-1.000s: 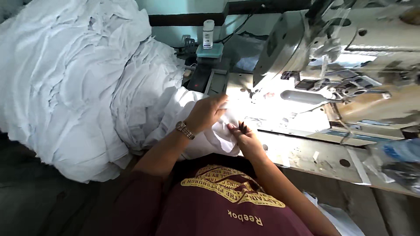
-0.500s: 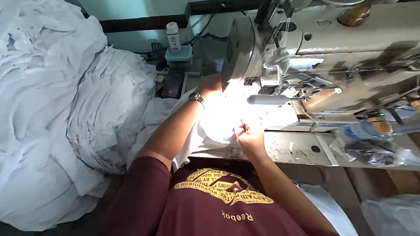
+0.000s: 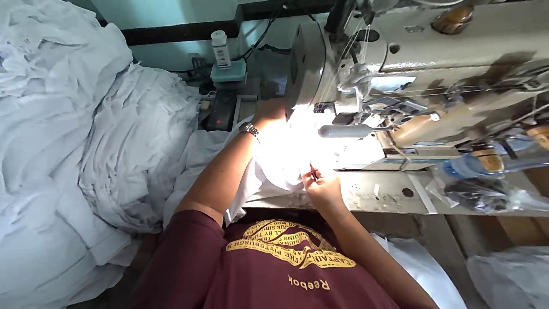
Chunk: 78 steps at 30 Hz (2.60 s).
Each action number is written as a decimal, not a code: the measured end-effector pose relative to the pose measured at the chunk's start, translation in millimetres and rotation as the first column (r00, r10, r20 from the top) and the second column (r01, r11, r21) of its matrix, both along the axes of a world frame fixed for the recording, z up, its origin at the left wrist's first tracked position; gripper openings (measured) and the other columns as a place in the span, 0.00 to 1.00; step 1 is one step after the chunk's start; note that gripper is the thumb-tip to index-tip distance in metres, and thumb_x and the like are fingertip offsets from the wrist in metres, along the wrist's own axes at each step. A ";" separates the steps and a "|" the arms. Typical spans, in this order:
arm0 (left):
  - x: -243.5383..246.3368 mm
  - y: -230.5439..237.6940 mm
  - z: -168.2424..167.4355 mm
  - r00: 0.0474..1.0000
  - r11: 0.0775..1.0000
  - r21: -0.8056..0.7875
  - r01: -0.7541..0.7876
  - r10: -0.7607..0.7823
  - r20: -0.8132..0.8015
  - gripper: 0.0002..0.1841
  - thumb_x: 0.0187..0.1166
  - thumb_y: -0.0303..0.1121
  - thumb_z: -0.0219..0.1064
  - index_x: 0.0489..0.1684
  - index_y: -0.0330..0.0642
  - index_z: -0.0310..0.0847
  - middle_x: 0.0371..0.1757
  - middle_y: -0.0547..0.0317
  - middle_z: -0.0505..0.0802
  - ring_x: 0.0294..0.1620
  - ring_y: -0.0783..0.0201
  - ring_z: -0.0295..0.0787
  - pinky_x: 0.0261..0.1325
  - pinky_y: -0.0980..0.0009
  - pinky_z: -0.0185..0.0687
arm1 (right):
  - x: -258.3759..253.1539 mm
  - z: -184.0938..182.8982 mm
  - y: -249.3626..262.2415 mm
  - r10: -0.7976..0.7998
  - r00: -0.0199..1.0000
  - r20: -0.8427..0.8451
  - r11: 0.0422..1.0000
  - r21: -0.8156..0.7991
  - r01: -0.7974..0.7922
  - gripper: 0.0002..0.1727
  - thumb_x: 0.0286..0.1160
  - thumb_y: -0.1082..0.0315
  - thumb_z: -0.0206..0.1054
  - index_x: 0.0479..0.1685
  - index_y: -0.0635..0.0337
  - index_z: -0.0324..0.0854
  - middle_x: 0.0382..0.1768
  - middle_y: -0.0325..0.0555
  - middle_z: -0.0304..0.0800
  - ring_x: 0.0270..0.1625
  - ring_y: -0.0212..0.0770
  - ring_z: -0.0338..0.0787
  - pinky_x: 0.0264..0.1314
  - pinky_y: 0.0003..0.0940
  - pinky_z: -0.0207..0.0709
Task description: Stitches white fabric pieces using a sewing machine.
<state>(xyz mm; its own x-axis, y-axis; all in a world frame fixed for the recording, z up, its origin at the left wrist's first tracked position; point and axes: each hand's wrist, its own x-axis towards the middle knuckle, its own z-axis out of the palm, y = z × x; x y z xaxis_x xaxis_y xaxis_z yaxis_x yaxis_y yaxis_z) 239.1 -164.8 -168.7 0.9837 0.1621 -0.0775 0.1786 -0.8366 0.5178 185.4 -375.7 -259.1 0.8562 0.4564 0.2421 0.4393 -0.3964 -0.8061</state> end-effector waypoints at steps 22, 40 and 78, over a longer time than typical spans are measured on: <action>1.6 2.1 -5.9 1.000 1.000 -0.012 0.019 -0.019 0.019 0.15 0.81 0.27 0.66 0.59 0.25 0.83 0.60 0.31 0.90 0.66 0.37 0.85 0.70 0.40 0.73 | -1.2 -2.0 -0.2 0.007 1.000 0.019 0.999 -0.051 -0.006 0.12 0.79 0.67 0.62 0.29 0.63 0.85 0.20 0.37 0.77 0.25 0.26 0.75 0.31 0.26 0.69; -34.2 0.9 -31.3 0.890 0.991 0.126 -0.048 -0.015 0.456 0.11 0.80 0.25 0.67 0.55 0.33 0.88 0.58 0.43 0.92 0.62 0.48 0.89 0.67 0.50 0.81 | 1.2 -5.3 -3.8 0.032 0.999 0.004 0.992 -0.120 -0.031 0.12 0.78 0.68 0.62 0.35 0.67 0.87 0.25 0.46 0.84 0.30 0.39 0.83 0.38 0.40 0.78; -130.8 -33.4 -50.7 0.982 0.917 0.399 -0.027 -0.051 0.183 0.34 0.84 0.50 0.58 0.83 0.32 0.70 0.79 0.40 0.81 0.85 0.44 0.72 0.90 0.30 0.36 | -1.8 13.5 -43.5 0.379 0.859 0.345 0.918 -0.026 -0.395 0.13 0.84 0.64 0.63 0.48 0.55 0.94 0.54 0.43 0.96 0.49 0.31 0.94 0.51 0.28 0.88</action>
<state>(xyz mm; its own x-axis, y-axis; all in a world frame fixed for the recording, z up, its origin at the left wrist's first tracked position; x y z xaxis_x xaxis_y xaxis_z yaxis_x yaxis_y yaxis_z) 108.2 -198.2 -219.4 0.9760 0.1295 0.1750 0.1007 -0.9812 0.1646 183.6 -419.2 -245.6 0.4755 0.7161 0.5109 0.7972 -0.1052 -0.5945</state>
